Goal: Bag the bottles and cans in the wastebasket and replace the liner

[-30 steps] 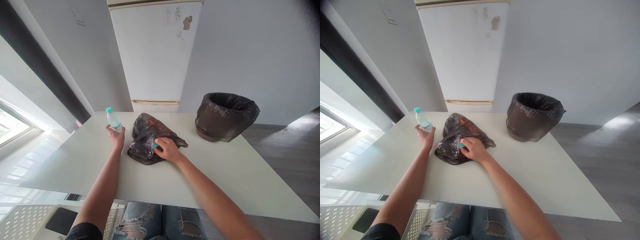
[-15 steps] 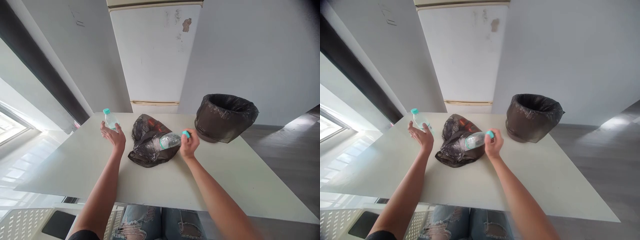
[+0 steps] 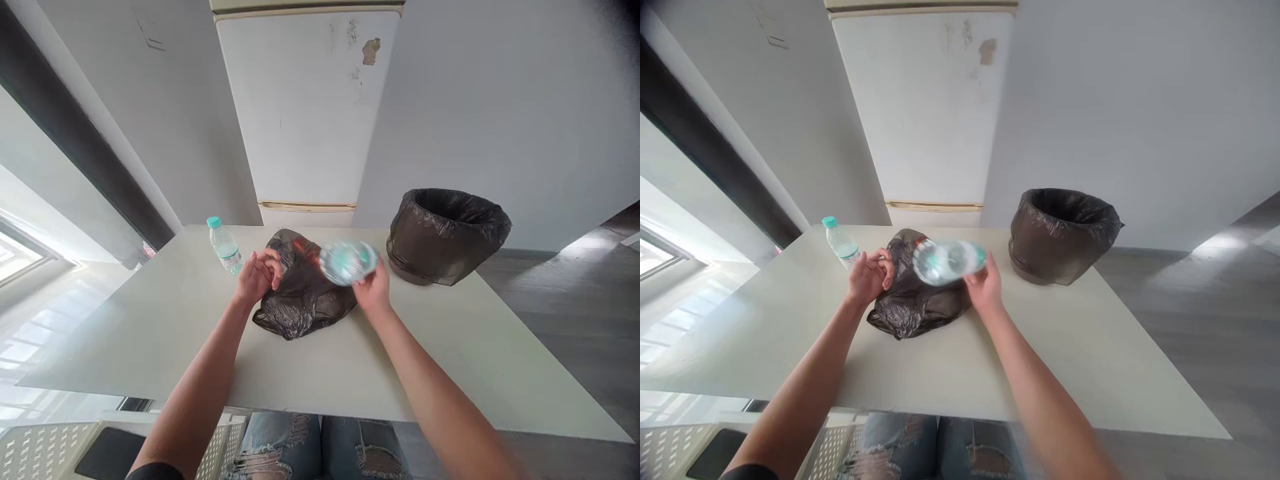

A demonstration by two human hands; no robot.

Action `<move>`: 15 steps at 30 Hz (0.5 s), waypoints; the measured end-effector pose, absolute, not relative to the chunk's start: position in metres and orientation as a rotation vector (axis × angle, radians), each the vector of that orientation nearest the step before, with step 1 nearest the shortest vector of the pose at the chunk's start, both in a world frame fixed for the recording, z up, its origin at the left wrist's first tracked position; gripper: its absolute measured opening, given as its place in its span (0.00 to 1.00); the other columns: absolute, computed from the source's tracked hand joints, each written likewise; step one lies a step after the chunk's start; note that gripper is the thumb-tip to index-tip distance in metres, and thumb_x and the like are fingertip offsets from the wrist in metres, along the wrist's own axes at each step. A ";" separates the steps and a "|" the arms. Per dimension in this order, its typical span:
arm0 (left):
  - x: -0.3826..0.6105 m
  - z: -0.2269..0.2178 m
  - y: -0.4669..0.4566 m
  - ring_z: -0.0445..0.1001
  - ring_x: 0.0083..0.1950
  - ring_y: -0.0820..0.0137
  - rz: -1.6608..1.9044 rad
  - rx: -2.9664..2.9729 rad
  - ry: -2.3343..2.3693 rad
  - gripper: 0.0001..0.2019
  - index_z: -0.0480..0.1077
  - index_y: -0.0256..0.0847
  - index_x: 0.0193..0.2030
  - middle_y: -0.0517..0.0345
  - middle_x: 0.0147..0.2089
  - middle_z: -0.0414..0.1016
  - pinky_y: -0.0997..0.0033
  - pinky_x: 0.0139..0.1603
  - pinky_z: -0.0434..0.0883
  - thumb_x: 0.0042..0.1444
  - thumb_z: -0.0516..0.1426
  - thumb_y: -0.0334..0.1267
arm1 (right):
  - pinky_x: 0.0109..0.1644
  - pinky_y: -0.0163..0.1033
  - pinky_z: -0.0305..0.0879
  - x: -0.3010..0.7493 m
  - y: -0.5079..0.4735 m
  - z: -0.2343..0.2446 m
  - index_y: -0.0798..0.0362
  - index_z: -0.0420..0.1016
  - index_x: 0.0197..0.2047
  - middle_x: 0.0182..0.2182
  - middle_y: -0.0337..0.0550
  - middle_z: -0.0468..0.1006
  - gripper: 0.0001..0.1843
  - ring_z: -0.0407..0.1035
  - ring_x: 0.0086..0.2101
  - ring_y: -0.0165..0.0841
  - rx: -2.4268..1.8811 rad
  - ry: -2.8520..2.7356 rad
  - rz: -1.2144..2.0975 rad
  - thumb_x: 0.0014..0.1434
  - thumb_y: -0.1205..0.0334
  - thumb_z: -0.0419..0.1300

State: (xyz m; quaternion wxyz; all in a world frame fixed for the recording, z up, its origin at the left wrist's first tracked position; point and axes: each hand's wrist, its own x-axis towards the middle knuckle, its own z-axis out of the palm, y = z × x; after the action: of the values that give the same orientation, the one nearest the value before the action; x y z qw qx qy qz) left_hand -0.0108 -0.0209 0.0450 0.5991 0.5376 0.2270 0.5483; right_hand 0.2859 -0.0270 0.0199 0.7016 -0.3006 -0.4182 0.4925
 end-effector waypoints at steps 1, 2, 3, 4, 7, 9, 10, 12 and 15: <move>-0.012 0.044 -0.021 0.70 0.18 0.68 1.153 1.221 0.493 0.34 0.75 0.38 0.43 0.52 0.26 0.78 0.70 0.18 0.67 0.63 0.51 0.72 | 0.22 0.34 0.58 0.281 -0.028 0.020 0.49 0.69 0.32 0.21 0.32 0.64 0.25 0.52 0.18 0.25 -0.607 -0.869 1.198 0.65 0.35 0.61; -0.013 0.042 -0.022 0.71 0.18 0.67 1.048 1.203 0.478 0.39 0.76 0.36 0.41 0.49 0.26 0.78 0.69 0.18 0.68 0.62 0.50 0.75 | 0.22 0.34 0.58 0.277 -0.029 0.020 0.49 0.72 0.34 0.21 0.32 0.65 0.23 0.54 0.18 0.25 -0.584 -0.876 1.256 0.65 0.37 0.64; -0.014 0.040 -0.023 0.72 0.17 0.66 0.946 1.191 0.471 0.42 0.78 0.34 0.39 0.47 0.24 0.78 0.69 0.18 0.68 0.61 0.48 0.78 | 0.22 0.33 0.58 0.274 -0.030 0.020 0.49 0.74 0.36 0.21 0.32 0.66 0.22 0.56 0.18 0.24 -0.568 -0.890 1.302 0.64 0.38 0.66; -0.015 0.038 -0.024 0.72 0.17 0.66 0.838 1.187 0.468 0.46 0.79 0.32 0.38 0.46 0.23 0.77 0.69 0.18 0.68 0.60 0.46 0.79 | 0.22 0.33 0.58 0.271 -0.032 0.021 0.50 0.76 0.38 0.22 0.33 0.68 0.21 0.59 0.19 0.25 -0.562 -0.907 1.343 0.62 0.39 0.68; -0.018 0.035 -0.028 0.74 0.19 0.63 0.547 1.234 0.417 0.51 0.82 0.29 0.38 0.41 0.24 0.79 0.69 0.19 0.69 0.53 0.48 0.84 | 0.20 0.33 0.59 0.266 -0.037 0.022 0.52 0.80 0.45 0.24 0.34 0.71 0.24 0.63 0.20 0.25 -0.619 -0.989 1.369 0.59 0.39 0.71; -0.019 0.037 -0.031 0.80 0.25 0.57 0.362 1.281 0.367 0.49 0.83 0.30 0.40 0.36 0.32 0.83 0.65 0.22 0.73 0.48 0.54 0.84 | 0.20 0.33 0.59 0.264 -0.039 0.022 0.52 0.80 0.46 0.24 0.34 0.72 0.25 0.63 0.19 0.25 -0.649 -1.048 1.353 0.57 0.40 0.73; -0.020 0.039 -0.033 0.82 0.29 0.53 0.278 1.295 0.340 0.48 0.83 0.31 0.42 0.34 0.36 0.84 0.63 0.25 0.75 0.46 0.58 0.82 | 0.21 0.33 0.59 0.264 -0.040 0.021 0.52 0.80 0.46 0.24 0.33 0.72 0.25 0.62 0.19 0.25 -0.657 -1.080 1.342 0.57 0.41 0.74; -0.019 0.043 -0.036 0.84 0.34 0.49 0.175 1.297 0.306 0.43 0.83 0.32 0.47 0.33 0.41 0.85 0.59 0.30 0.78 0.48 0.63 0.77 | 0.21 0.34 0.59 0.264 -0.042 0.020 0.52 0.80 0.47 0.23 0.32 0.71 0.23 0.62 0.19 0.25 -0.659 -1.149 1.323 0.58 0.43 0.74; -0.017 0.041 -0.037 0.85 0.38 0.47 0.205 1.305 0.294 0.39 0.80 0.34 0.55 0.37 0.41 0.85 0.55 0.37 0.80 0.48 0.68 0.66 | 0.22 0.34 0.61 0.264 -0.043 0.020 0.50 0.78 0.54 0.27 0.34 0.74 0.26 0.66 0.21 0.27 -0.599 -1.215 1.305 0.59 0.44 0.74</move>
State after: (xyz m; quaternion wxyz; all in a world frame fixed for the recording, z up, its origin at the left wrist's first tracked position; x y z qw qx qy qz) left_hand -0.0172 -0.0370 0.0412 0.7796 0.6039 0.1359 0.0950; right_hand 0.2640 -0.0431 0.0200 0.5896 -0.2573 -0.5218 0.5603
